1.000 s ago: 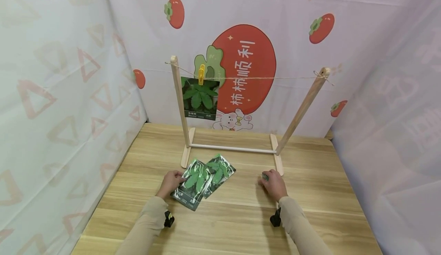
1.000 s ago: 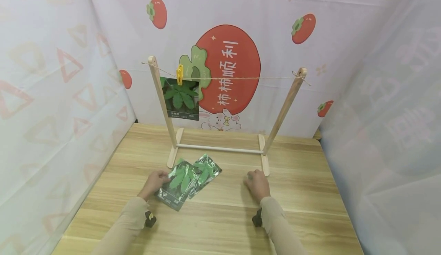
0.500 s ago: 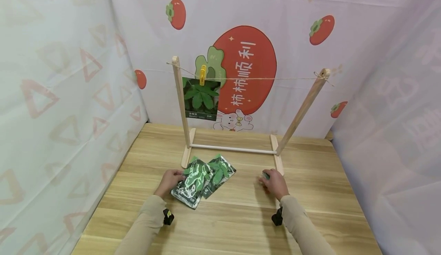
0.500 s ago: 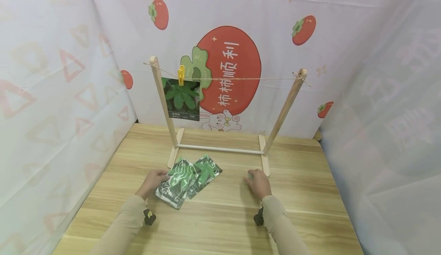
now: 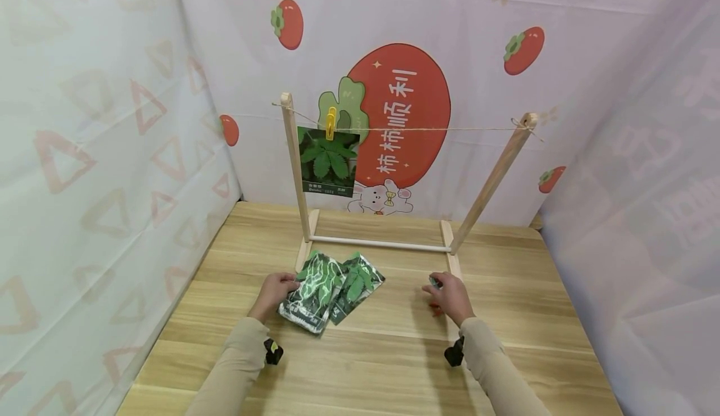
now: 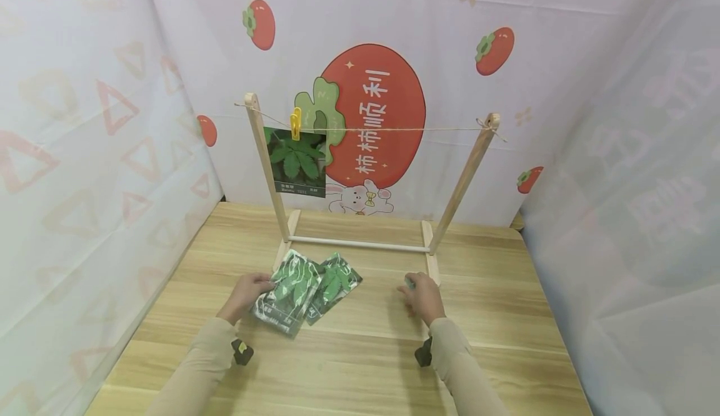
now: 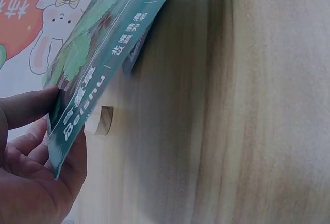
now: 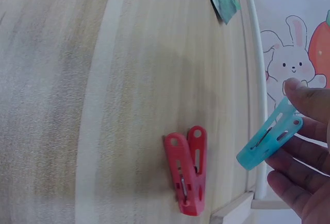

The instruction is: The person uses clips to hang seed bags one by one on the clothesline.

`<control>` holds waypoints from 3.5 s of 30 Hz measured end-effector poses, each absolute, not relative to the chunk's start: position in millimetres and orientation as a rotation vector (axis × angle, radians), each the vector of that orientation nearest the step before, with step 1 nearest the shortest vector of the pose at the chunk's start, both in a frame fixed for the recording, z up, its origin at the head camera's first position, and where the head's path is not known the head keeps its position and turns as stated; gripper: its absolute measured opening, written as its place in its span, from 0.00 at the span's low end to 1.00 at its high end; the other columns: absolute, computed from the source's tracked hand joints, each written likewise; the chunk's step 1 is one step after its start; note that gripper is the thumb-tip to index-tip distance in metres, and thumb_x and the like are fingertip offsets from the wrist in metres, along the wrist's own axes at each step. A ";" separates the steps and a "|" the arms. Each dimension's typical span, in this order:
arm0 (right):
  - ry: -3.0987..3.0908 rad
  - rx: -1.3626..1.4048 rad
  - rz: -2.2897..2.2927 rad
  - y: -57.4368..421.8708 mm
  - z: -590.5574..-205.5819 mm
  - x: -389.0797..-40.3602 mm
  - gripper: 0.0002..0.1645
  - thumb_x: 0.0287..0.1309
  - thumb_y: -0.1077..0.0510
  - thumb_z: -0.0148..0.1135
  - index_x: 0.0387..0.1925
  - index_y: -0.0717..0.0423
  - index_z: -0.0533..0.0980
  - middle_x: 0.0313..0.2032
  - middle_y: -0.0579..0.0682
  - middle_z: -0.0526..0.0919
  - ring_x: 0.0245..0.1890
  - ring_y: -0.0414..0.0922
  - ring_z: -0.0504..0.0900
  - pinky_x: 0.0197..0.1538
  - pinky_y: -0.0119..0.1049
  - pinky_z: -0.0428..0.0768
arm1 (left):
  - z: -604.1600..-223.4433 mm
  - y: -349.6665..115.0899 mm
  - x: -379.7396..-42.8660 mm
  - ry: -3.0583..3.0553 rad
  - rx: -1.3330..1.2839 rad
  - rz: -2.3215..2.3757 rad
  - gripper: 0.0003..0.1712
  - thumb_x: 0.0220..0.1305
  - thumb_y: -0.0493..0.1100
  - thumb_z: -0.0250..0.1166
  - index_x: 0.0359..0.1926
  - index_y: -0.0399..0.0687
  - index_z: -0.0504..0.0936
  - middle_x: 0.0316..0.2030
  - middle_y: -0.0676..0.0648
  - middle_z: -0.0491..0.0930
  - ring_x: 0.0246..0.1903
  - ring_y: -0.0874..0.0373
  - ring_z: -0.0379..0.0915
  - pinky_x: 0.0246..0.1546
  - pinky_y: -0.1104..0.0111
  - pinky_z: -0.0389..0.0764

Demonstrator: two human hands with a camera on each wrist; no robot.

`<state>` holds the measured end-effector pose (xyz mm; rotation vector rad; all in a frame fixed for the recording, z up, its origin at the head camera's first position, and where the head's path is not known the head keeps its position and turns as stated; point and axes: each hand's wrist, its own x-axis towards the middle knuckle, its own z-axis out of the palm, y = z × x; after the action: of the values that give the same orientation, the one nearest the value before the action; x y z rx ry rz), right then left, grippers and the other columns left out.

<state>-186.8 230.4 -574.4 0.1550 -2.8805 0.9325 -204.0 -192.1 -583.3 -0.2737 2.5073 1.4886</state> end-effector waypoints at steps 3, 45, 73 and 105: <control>-2.873 0.155 0.970 229.9 -569.7 -187.6 0.20 0.55 0.57 0.70 0.44 0.68 0.81 0.35 0.58 0.84 0.36 0.51 0.82 0.42 0.50 0.81 | -579.6 -192.1 -204.9 2.472 -0.288 1.536 0.15 0.63 0.35 0.62 0.47 0.27 0.80 0.45 0.33 0.82 0.44 0.46 0.78 0.41 0.64 0.79; -2.446 0.301 1.100 214.9 -481.4 -203.9 0.17 0.52 0.62 0.72 0.44 0.63 0.82 0.37 0.59 0.85 0.39 0.56 0.86 0.43 0.52 0.83 | -519.7 -179.6 -220.4 2.493 -0.315 1.749 0.19 0.68 0.42 0.62 0.55 0.35 0.78 0.47 0.36 0.82 0.50 0.45 0.77 0.55 0.55 0.75; -2.189 0.405 1.178 209.3 -427.5 -216.6 0.15 0.50 0.67 0.72 0.42 0.68 0.82 0.36 0.61 0.86 0.37 0.56 0.85 0.45 0.13 0.73 | -478.1 -159.6 -225.5 2.559 -0.297 1.946 0.17 0.65 0.43 0.66 0.51 0.38 0.81 0.45 0.38 0.84 0.43 0.55 0.79 0.48 0.64 0.77; -2.049 0.622 1.090 190.9 -353.4 -238.3 0.12 0.53 0.68 0.69 0.41 0.67 0.82 0.35 0.60 0.85 0.37 0.55 0.85 0.49 0.19 0.77 | -416.8 -88.6 -256.0 2.437 -0.022 2.302 0.17 0.63 0.39 0.67 0.50 0.34 0.81 0.44 0.38 0.82 0.38 0.65 0.75 0.39 0.79 0.77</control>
<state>-238.3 190.9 -353.4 0.6220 -2.0486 1.0895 -256.0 -88.6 -416.8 -0.0219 2.4369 2.3016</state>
